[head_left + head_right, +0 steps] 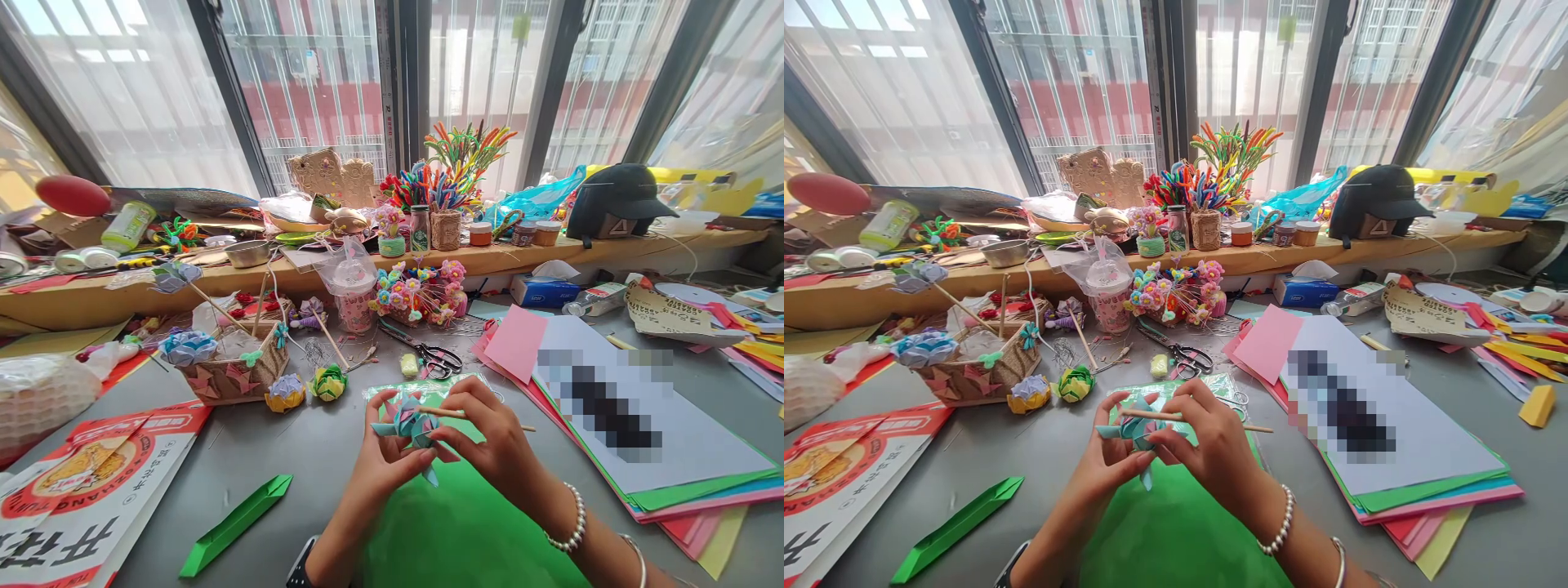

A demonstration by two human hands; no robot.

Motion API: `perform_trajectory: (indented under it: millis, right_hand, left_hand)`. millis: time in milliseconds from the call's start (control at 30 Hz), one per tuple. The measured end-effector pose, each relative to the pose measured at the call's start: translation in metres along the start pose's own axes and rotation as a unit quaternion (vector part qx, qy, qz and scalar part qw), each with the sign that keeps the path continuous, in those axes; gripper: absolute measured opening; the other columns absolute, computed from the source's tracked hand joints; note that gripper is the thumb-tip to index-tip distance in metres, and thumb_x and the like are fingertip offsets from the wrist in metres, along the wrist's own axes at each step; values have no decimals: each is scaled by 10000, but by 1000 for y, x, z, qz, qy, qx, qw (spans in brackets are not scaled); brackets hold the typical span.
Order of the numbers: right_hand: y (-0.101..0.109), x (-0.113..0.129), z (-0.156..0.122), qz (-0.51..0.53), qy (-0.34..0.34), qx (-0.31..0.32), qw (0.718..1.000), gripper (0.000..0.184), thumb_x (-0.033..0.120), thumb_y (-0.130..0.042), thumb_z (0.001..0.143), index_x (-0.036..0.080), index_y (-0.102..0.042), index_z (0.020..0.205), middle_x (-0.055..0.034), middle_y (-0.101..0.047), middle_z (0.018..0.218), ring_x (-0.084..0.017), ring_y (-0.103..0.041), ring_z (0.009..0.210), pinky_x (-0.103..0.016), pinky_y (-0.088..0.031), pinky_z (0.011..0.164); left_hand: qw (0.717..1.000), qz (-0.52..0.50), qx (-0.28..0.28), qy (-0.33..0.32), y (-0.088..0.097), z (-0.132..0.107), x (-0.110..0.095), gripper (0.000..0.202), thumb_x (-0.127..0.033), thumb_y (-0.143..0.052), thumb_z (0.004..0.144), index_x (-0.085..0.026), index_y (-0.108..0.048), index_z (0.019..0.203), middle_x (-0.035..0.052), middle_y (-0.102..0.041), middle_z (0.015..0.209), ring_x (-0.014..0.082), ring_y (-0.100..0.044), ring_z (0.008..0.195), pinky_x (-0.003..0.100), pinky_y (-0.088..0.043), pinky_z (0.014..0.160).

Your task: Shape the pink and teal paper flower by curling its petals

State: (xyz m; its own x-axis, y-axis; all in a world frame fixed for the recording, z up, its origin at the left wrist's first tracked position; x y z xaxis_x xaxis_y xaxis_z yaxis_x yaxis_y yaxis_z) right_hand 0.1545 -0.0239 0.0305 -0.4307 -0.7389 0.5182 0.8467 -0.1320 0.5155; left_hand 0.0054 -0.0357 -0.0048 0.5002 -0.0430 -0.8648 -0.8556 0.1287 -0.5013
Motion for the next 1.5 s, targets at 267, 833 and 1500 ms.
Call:
perform_trajectory:
  millis: [267, 833, 1500]
  right_hand:
    - [3, 0, 1, 19, -43, 82, 996, 127, 301, -623, 760, 182, -635, 801, -23, -561, 757, -144, -559, 689, -253, -461, 617]
    - [-17, 15, -11, -200, 96, -22, 975, 254, 182, -420, 862, 136, -611, 700, -45, -546, 599, -139, -523, 527, -231, -374, 451]
    - [4, 8, -2, 38, 16, 11, 999, 188, 334, -545, 818, 180, -650, 794, -21, -545, 669, -124, -534, 589, -229, -435, 514]
  left_hand:
    - [996, 15, -21, -82, -4, -4, -18, 681, -150, -743, 590, -350, -306, 1073, 29, -449, 1283, 170, -638, 844, 294, -506, 747]
    - [959, 213, -79, -167, 2, -5, -13, 541, -146, -729, 592, -244, -483, 1064, 24, -578, 948, 176, -600, 798, 299, -498, 739]
    - [981, 143, 24, -126, 7, 1, -18, 411, -166, -677, 668, -243, -523, 1041, 15, -595, 882, 138, -576, 716, 251, -506, 650]
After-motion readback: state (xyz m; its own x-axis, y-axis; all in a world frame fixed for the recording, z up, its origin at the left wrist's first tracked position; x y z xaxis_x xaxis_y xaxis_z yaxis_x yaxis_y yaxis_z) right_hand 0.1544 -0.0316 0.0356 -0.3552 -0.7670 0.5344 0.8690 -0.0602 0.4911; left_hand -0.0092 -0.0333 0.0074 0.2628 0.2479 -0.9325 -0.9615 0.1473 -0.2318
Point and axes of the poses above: each hand's wrist, its own z-axis towards the middle knuckle, its own y-axis out of the back of the hand, x = y × z, the point moved 2 cm from there along z, towards the middle knuckle
